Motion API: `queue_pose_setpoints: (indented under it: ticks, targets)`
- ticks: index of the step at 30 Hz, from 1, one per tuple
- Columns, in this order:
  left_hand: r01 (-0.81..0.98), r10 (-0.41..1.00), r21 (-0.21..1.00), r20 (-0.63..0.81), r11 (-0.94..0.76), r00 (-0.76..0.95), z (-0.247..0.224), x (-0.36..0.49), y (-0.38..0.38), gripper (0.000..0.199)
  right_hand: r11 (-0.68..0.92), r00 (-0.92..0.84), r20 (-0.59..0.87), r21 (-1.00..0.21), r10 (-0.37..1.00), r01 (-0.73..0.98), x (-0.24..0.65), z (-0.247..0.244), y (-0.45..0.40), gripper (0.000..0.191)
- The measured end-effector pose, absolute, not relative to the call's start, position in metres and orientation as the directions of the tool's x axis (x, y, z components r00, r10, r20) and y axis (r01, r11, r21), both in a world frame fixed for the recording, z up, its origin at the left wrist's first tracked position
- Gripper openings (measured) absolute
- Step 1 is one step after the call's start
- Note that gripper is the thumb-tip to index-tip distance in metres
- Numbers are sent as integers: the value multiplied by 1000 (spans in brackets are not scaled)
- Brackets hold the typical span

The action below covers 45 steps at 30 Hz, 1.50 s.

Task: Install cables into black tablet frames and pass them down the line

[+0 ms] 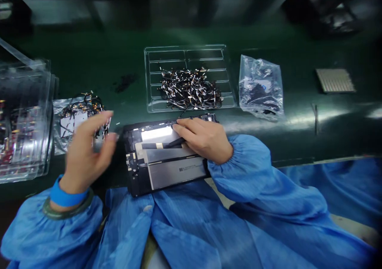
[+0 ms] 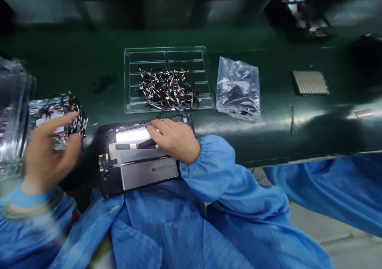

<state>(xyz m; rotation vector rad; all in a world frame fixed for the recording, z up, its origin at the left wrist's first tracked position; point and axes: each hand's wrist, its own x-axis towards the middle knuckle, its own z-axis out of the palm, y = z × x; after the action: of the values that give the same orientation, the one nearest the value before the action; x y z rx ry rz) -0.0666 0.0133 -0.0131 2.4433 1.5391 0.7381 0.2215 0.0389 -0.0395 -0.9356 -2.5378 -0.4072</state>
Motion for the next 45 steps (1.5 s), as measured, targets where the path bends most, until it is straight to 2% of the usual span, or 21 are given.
queue_pose_setpoints:
  ticks: [3, 7, 11, 15, 18, 25, 29, 33, 37, 41, 45]
  targets:
    - [641, 736, 369, 248, -673, 630, -17, -30, 30, 28, 728, -692, 456, 129, 559, 673, 221, -39, 39, 25]
    - [574, 642, 322, 164, -753, 749, -25, 0, 41, 31, 721, -699, 437, 147, 567, 677, 219, -37, 39, 28]
    - [582, 636, 277, 179, -765, 751, -34, 5, 42, 31, 715, -710, 413, 175, 570, 676, 220, -33, 35, 28]
    - [576, 623, 248, 193, -779, 758, -36, 3, 42, 37, 708, -702, 364, 143, 612, 691, 229, -27, 28, 30]
    - [571, 599, 183, 182, -800, 780, -35, 3, 43, 40, 700, -698, 348, 146, 626, 700, 238, -25, 23, 27]
    - [565, 573, 96, 162, -819, 803, -35, 4, 41, 39, 655, -657, 357, 148, 663, 741, 247, -35, 21, 27]
    - [567, 568, 57, 172, -822, 805, -35, 6, 41, 39, 645, -645, 422, 168, 637, 746, 246, -39, 23, 24]
    - [577, 575, 47, 172, -816, 800, -34, 7, 40, 39, 652, -646, 449, 167, 617, 739, 245, -39, 24, 22]
    - [583, 585, 62, 156, -810, 796, -33, 7, 39, 40, 639, -641, 413, 163, 647, 751, 246, -40, 23, 25]
    - [587, 594, 91, 154, -805, 790, -33, 7, 38, 41, 632, -623, 360, 109, 694, 767, 246, -41, 23, 27]
    - [586, 596, 109, 152, -803, 788, -33, 7, 39, 41, 628, -617, 378, 111, 690, 770, 246, -41, 23, 26]
